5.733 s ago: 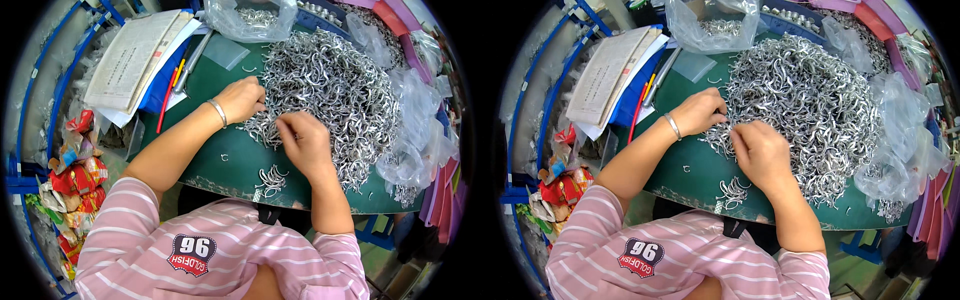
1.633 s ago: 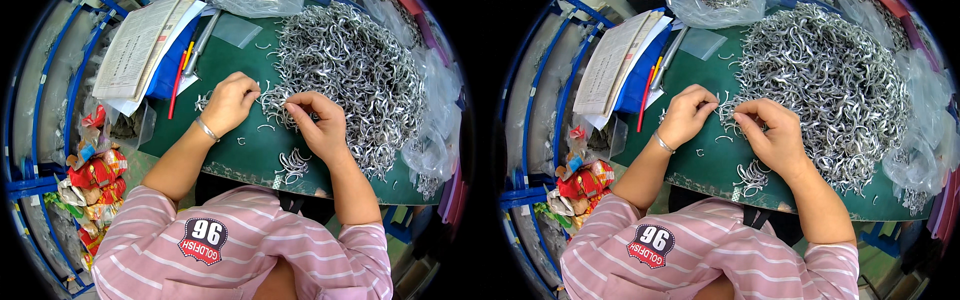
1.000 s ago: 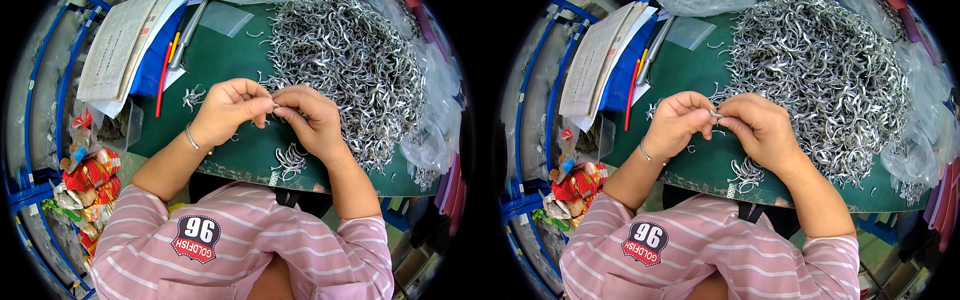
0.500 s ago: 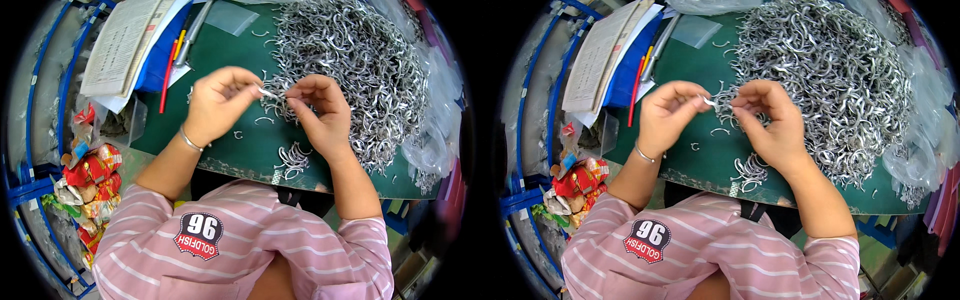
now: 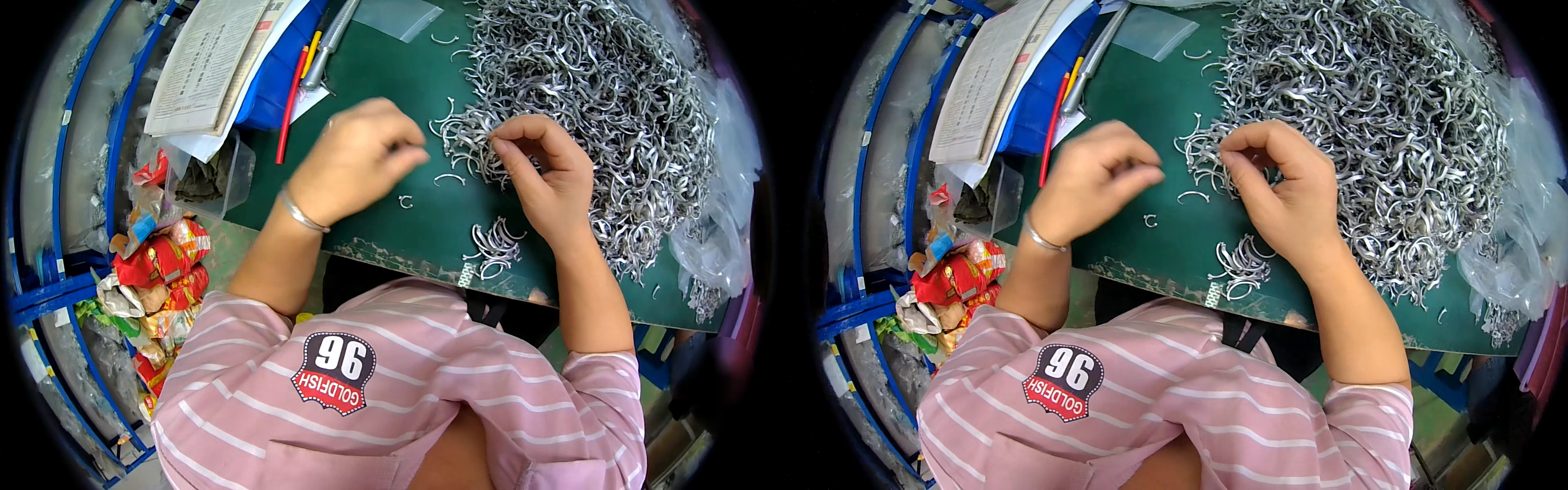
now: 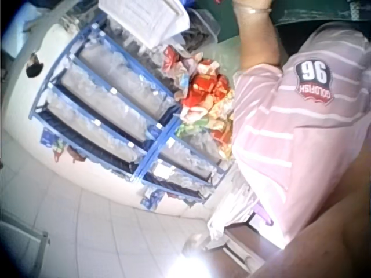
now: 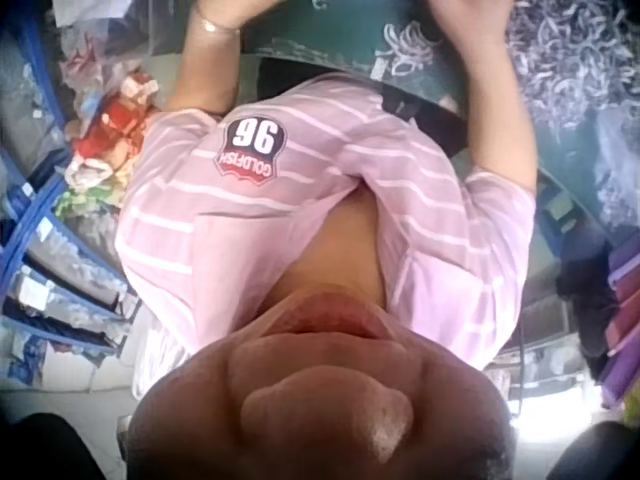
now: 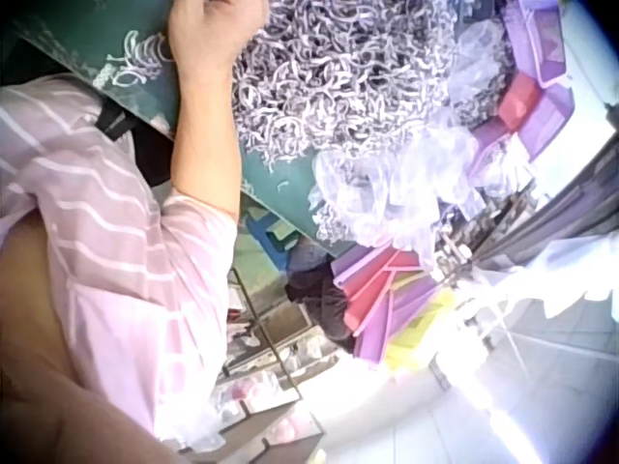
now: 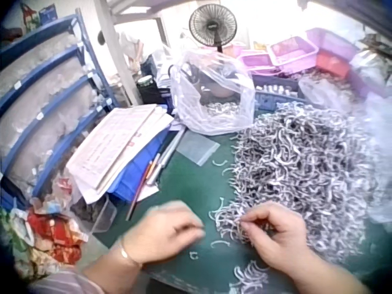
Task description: The person joins small metal semicircular pieces together by hand, linking them into an assembly on a green work table.
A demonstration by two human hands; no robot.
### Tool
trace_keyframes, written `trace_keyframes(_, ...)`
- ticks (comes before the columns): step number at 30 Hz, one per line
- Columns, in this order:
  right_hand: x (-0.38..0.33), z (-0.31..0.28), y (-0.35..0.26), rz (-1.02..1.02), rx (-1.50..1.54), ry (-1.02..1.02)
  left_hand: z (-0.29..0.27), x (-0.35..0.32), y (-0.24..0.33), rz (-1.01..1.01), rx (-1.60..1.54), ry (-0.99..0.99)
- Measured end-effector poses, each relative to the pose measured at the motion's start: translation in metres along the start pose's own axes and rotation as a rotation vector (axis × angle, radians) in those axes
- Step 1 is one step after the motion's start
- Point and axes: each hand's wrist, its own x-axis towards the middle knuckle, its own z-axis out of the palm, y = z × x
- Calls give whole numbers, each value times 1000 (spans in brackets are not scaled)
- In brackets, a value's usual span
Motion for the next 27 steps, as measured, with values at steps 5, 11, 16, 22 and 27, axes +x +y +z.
trace_keyframes(5, 0, -2, 2, -44, 7, 0, 36, 3, 1, 139, 52, -74)
trace_keyframes(11, -3, -1, -5, 106, 19, -83, 38, 3, 9, 60, -245, 95)
trace_keyframes(16, -1, -4, -3, 2, -54, -185, 39, 5, 9, 203, -195, 238)
trace_keyframes(22, -4, -2, -6, 147, 86, -194, 37, 6, 7, 238, -257, 290)
trace_keyframes(27, 3, -5, -2, -105, -93, -214, 44, 3, 5, 47, -530, 251)
